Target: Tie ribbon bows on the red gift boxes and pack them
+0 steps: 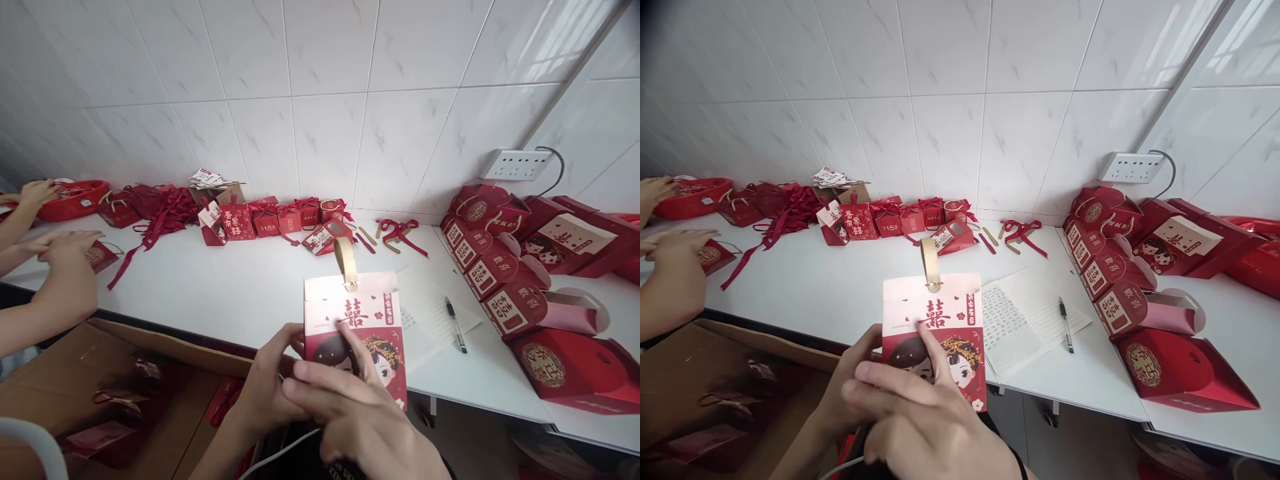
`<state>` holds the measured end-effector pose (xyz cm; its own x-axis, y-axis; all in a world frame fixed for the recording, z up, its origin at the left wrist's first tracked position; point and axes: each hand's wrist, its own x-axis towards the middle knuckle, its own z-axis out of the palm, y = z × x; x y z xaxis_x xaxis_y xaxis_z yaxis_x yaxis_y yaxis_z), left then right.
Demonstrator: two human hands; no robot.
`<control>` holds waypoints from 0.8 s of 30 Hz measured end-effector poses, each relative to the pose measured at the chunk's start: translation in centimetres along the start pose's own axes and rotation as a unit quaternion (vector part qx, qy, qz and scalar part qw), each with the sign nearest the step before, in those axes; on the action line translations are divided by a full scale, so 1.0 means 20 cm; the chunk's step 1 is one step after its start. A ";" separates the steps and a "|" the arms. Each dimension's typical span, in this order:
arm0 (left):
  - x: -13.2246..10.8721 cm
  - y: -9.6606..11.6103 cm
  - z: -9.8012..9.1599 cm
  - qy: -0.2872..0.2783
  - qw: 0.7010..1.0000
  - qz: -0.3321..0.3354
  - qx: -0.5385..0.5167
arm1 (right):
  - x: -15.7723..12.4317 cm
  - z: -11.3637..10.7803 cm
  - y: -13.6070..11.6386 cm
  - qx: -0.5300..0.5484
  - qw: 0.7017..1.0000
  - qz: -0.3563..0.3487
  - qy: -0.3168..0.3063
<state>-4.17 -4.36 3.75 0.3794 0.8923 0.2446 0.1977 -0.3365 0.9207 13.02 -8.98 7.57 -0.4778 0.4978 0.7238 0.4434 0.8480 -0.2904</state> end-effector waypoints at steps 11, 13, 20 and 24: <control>0.00 0.01 -0.03 0.016 0.998 0.019 -0.060 | -0.12 0.00 0.12 0.007 0.937 0.091 0.336; -0.01 0.02 -0.04 0.018 0.997 0.023 -0.074 | -0.13 0.01 0.14 -0.005 0.932 0.087 0.353; -0.01 -0.01 -0.06 0.051 0.994 0.019 -0.091 | -0.25 -0.06 0.31 -0.096 0.922 0.192 0.321; -0.03 -0.04 -0.13 0.109 0.992 0.007 -0.067 | -0.40 -0.18 0.57 -0.281 0.814 0.471 0.191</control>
<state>-6.88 -3.93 3.70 0.1744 0.9368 0.3032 0.0662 -0.3184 0.9456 24.58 -3.93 0.77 0.4977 0.6955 0.5183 0.8049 -0.1477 -0.5747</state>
